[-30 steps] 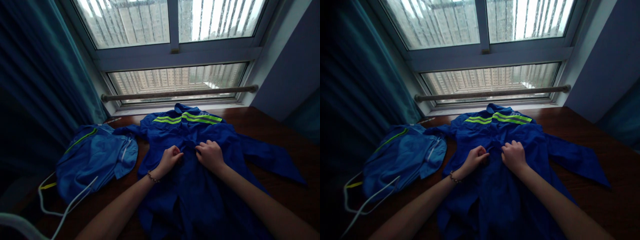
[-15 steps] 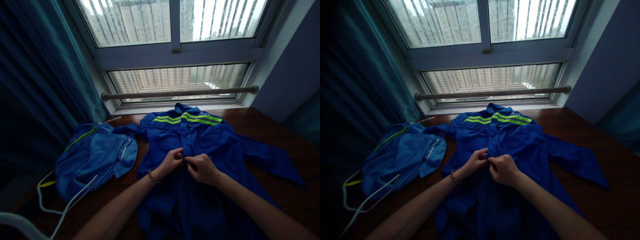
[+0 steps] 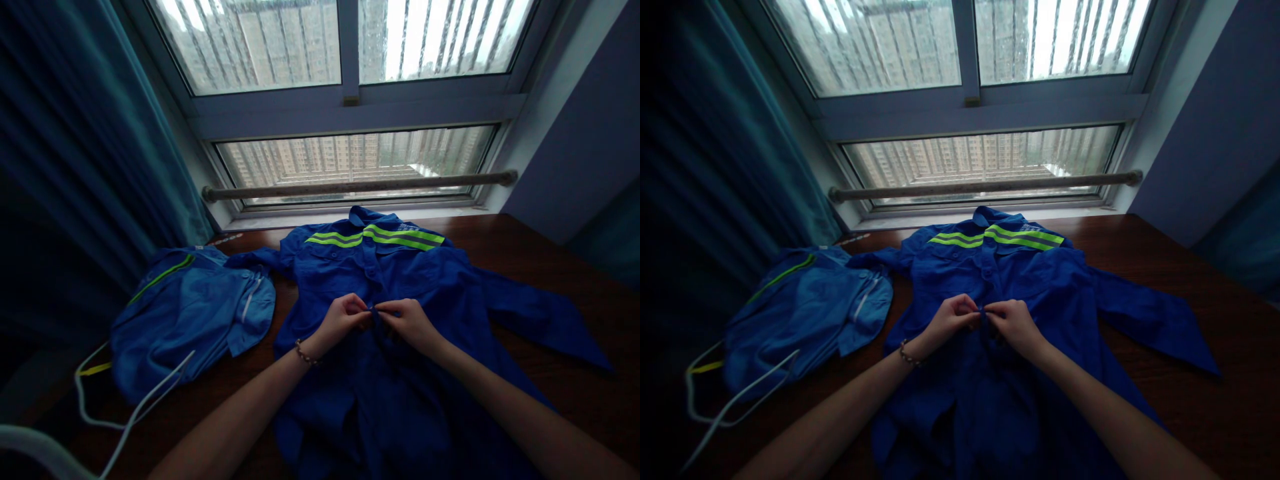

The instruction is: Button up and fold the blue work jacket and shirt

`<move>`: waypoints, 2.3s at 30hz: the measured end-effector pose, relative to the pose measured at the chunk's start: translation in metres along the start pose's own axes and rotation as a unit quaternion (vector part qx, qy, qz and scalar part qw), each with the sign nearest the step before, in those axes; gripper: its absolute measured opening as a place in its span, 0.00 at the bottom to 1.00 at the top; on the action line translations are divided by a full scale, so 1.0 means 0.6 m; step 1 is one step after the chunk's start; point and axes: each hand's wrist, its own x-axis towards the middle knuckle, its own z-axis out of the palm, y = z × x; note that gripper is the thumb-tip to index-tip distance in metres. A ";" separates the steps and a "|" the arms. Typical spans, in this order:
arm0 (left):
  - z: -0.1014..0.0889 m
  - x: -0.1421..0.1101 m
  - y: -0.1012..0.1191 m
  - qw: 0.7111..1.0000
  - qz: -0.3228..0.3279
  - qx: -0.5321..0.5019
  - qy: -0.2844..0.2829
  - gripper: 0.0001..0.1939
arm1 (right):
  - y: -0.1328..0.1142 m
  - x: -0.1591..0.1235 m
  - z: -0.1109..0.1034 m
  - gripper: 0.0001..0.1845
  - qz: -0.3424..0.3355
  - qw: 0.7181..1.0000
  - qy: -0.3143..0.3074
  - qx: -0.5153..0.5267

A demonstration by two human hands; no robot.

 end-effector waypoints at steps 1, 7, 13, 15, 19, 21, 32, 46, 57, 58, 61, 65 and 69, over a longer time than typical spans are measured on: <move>0.000 -0.001 0.000 1.000 -0.002 -0.002 -0.003 0.17 | 0.000 0.001 0.000 0.12 0.004 1.000 0.009 0.003; 0.003 -0.004 -0.002 1.000 0.015 0.011 -0.019 0.15 | 0.006 0.003 0.001 0.09 0.007 0.998 0.048 -0.029; 0.009 -0.011 0.011 0.998 0.023 0.056 -0.021 0.13 | 0.008 0.000 0.001 0.08 -0.069 0.971 0.087 -0.211; 0.011 -0.013 0.017 0.997 0.018 0.069 -0.023 0.13 | 0.007 -0.004 0.004 0.10 -0.062 0.946 0.119 -0.295; 0.013 -0.013 0.019 0.996 0.017 0.089 -0.017 0.15 | 0.006 -0.012 0.014 0.11 -0.092 0.917 0.138 -0.364; 0.014 -0.011 0.015 0.995 0.028 0.096 0.003 0.15 | 0.007 -0.012 0.019 0.09 -0.120 0.930 0.114 -0.329; 0.023 -0.010 0.004 0.987 -0.079 -0.076 0.115 0.18 | 0.016 -0.011 0.026 0.08 -0.146 0.948 0.106 -0.261; 0.030 -0.019 0.012 0.973 -0.091 -0.181 0.113 0.11 | 0.017 -0.009 0.028 0.06 -0.127 0.951 0.132 -0.247; 0.034 -0.018 0.001 0.975 -0.061 -0.170 0.132 0.15 | 0.014 -0.006 0.026 0.09 -0.099 0.978 0.098 -0.152; 0.034 -0.018 0.001 0.976 -0.053 -0.170 0.128 0.16 | 0.015 -0.006 0.026 0.09 -0.096 0.980 0.096 -0.143; 0.035 -0.020 0.004 0.979 -0.035 -0.170 0.112 0.19 | 0.019 -0.004 0.028 0.09 -0.087 0.985 0.090 -0.122; 0.039 -0.024 0.013 0.986 -0.016 -0.141 0.091 0.19 | 0.025 0.001 0.028 0.09 -0.090 0.986 0.084 -0.108; 0.043 -0.026 0.015 0.993 0.014 -0.099 0.068 0.19 | 0.030 0.003 0.027 0.09 -0.101 0.984 0.081 -0.119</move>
